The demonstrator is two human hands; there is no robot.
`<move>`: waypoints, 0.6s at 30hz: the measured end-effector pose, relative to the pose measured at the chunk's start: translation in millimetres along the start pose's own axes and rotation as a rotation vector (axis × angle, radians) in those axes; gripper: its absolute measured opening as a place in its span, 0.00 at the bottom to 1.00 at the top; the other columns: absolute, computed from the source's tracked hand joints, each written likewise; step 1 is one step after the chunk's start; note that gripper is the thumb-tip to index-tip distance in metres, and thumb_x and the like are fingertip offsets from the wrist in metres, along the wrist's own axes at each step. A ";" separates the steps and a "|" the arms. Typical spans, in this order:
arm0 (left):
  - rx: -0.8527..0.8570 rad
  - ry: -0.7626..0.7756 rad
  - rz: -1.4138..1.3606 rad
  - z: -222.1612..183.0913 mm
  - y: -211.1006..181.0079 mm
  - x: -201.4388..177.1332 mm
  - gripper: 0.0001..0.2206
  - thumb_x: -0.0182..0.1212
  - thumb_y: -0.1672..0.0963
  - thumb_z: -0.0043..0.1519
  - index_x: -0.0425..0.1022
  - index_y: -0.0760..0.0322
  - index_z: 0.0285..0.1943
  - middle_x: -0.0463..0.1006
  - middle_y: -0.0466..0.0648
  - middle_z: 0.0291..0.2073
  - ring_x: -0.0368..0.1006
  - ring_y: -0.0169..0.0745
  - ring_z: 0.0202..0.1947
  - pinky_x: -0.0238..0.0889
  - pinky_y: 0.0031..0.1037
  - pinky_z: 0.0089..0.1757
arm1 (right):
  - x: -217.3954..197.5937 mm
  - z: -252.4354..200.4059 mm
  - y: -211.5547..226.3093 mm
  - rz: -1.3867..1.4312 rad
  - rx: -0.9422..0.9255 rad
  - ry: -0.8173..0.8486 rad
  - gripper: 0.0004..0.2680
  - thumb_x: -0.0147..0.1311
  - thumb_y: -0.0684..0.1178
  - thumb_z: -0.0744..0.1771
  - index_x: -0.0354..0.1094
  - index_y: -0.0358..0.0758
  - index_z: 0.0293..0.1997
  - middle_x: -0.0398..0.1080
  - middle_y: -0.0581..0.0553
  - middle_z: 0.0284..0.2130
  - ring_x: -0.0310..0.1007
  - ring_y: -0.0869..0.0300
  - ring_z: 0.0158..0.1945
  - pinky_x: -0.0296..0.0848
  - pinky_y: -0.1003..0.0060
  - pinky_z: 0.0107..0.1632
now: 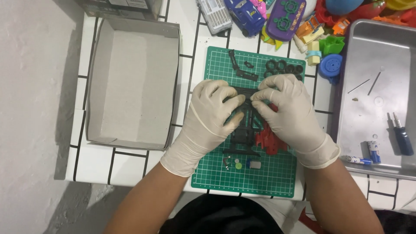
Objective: Unboxing a toy car kit and assembling the plastic chassis and components on a cutting mat.
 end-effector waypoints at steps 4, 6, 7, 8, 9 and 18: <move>0.017 -0.059 -0.032 1.6 -9.4 -11.1 0.10 0.70 0.54 0.59 0.79 0.61 0.45 0.71 0.46 0.39 0.67 0.47 0.53 0.56 0.52 0.59 | 5.9 -0.1 -1.7 -0.031 0.001 0.025 0.02 0.65 0.42 0.66 0.77 0.37 0.35 0.70 0.43 0.37 0.71 0.48 0.52 0.67 0.55 0.50; 0.016 -0.066 -0.034 3.4 -12.2 -17.7 0.09 0.70 0.55 0.59 0.79 0.63 0.44 0.71 0.47 0.39 0.67 0.47 0.53 0.56 0.51 0.58 | 5.7 1.0 -1.0 -0.027 0.019 0.045 0.02 0.64 0.42 0.66 0.78 0.38 0.34 0.71 0.44 0.37 0.71 0.49 0.52 0.67 0.55 0.51; 0.019 -0.076 -0.035 4.6 -13.9 -21.5 0.08 0.70 0.57 0.59 0.79 0.64 0.43 0.71 0.49 0.38 0.67 0.48 0.52 0.56 0.51 0.57 | 6.0 1.7 -1.5 -0.025 0.036 0.062 0.01 0.64 0.42 0.65 0.79 0.38 0.34 0.71 0.44 0.37 0.72 0.49 0.52 0.66 0.56 0.51; 0.017 -0.076 -0.035 5.2 -16.2 -23.3 0.08 0.70 0.57 0.59 0.79 0.64 0.43 0.71 0.49 0.38 0.67 0.48 0.52 0.56 0.51 0.57 | 6.7 1.8 -1.1 -0.025 0.036 0.063 0.01 0.64 0.42 0.65 0.79 0.38 0.34 0.71 0.44 0.37 0.72 0.49 0.52 0.66 0.56 0.51; -0.009 -0.081 -0.059 5.8 -16.3 -25.5 0.08 0.69 0.57 0.59 0.78 0.65 0.42 0.70 0.49 0.39 0.66 0.47 0.52 0.55 0.48 0.58 | 7.6 1.7 -1.0 -0.033 0.039 0.068 0.02 0.64 0.42 0.66 0.79 0.39 0.34 0.71 0.44 0.37 0.72 0.50 0.52 0.66 0.56 0.51; -0.079 -0.119 0.015 5.8 -18.1 -25.8 0.05 0.64 0.55 0.62 0.77 0.60 0.40 0.71 0.46 0.38 0.68 0.40 0.51 0.54 0.44 0.59 | 10.4 2.7 4.5 -0.126 0.031 0.117 0.01 0.64 0.43 0.66 0.80 0.41 0.35 0.72 0.46 0.38 0.72 0.53 0.51 0.66 0.59 0.50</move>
Point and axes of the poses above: each hand's wrist, its own z-axis towards the middle knuckle, its own x-axis out of the palm, y = z × x, the point moved 9 cm from there along z, towards the middle knuckle
